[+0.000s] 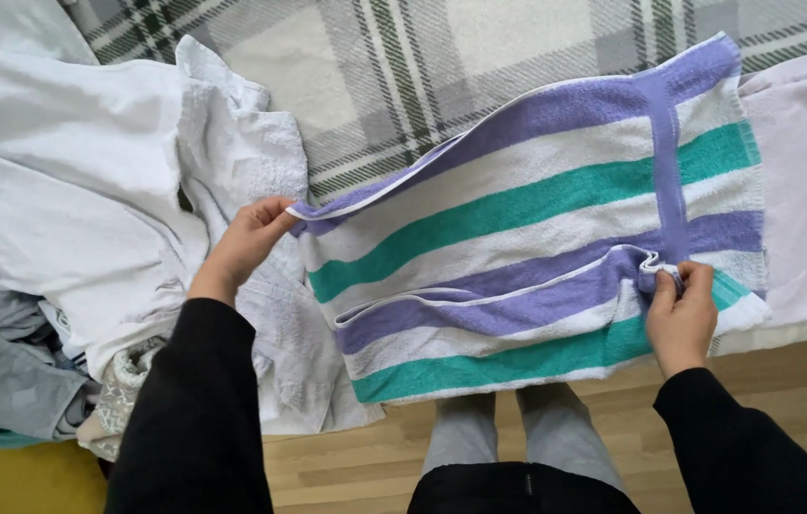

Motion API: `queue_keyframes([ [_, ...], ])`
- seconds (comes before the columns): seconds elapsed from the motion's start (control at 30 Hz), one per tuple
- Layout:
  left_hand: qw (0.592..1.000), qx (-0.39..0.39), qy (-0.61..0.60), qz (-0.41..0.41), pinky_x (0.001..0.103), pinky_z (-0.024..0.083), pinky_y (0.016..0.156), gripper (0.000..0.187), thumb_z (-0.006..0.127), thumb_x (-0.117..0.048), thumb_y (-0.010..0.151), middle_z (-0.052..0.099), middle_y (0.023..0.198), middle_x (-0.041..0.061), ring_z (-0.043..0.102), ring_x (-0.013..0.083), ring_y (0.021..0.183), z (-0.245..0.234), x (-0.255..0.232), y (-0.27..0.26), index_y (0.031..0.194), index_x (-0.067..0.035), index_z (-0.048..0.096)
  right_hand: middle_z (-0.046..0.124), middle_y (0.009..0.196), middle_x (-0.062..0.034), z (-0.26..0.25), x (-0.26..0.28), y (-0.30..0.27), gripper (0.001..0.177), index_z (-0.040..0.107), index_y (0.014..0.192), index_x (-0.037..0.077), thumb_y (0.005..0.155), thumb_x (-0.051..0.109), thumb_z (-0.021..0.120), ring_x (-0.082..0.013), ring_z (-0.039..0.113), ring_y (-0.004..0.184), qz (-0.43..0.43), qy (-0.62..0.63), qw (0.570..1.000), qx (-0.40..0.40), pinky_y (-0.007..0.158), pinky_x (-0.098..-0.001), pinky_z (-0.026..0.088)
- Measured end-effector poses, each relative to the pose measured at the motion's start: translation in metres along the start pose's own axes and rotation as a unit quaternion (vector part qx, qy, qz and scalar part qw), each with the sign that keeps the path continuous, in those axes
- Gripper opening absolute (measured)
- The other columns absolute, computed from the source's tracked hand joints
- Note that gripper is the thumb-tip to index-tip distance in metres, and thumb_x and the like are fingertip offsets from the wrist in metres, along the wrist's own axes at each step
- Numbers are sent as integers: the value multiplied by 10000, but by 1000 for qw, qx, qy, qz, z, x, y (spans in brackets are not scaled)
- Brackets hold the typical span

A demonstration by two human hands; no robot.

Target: The person folds multiple towels one at a time on a bed. They pick up each towel, unfold it, fold it into a neat rectangle, and place it on the bed. The towels include a light pink towel, a purple and green striped towel, and several white towels.

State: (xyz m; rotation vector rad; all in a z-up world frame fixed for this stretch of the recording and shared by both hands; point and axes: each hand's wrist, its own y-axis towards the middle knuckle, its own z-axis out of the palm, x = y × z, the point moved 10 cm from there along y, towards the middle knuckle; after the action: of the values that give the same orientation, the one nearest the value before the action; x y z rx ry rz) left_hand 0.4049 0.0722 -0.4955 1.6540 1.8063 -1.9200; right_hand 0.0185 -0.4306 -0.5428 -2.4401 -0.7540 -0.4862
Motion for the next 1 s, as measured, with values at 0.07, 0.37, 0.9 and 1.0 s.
queue_keyframes([
  [0.07,994,94,22,-44,291,539,978,186,635,-269,1019,747,1001,20,687,131,979,1,-3,6,1000,-105,722,608,1003,-175,2,3,3,192,503,1238,47,1141,208,546,-406,593,876,15,-2,1000,10,736,-524,429],
  [0.37,972,58,-215,-80,201,353,599,284,551,-255,985,395,753,-85,366,37,643,-3,10,12,721,-230,449,585,982,-156,4,-2,6,194,501,1240,60,1132,213,551,-390,583,841,23,1,999,23,729,-519,427],
  [0.9,928,37,339,152,405,540,772,300,738,-424,911,777,1043,6,722,230,917,130,17,-27,1079,-176,735,518,1035,-160,-46,24,-6,145,463,1258,8,1168,81,551,-315,518,912,-57,65,993,-77,793,-454,414],
  [1.0,808,94,557,169,458,491,889,702,849,-525,745,691,1188,73,684,335,1015,180,108,-47,1283,-165,578,507,1056,-190,-77,31,-9,125,459,1271,-40,1189,9,539,-333,511,934,-95,60,987,-118,803,-448,406],
])
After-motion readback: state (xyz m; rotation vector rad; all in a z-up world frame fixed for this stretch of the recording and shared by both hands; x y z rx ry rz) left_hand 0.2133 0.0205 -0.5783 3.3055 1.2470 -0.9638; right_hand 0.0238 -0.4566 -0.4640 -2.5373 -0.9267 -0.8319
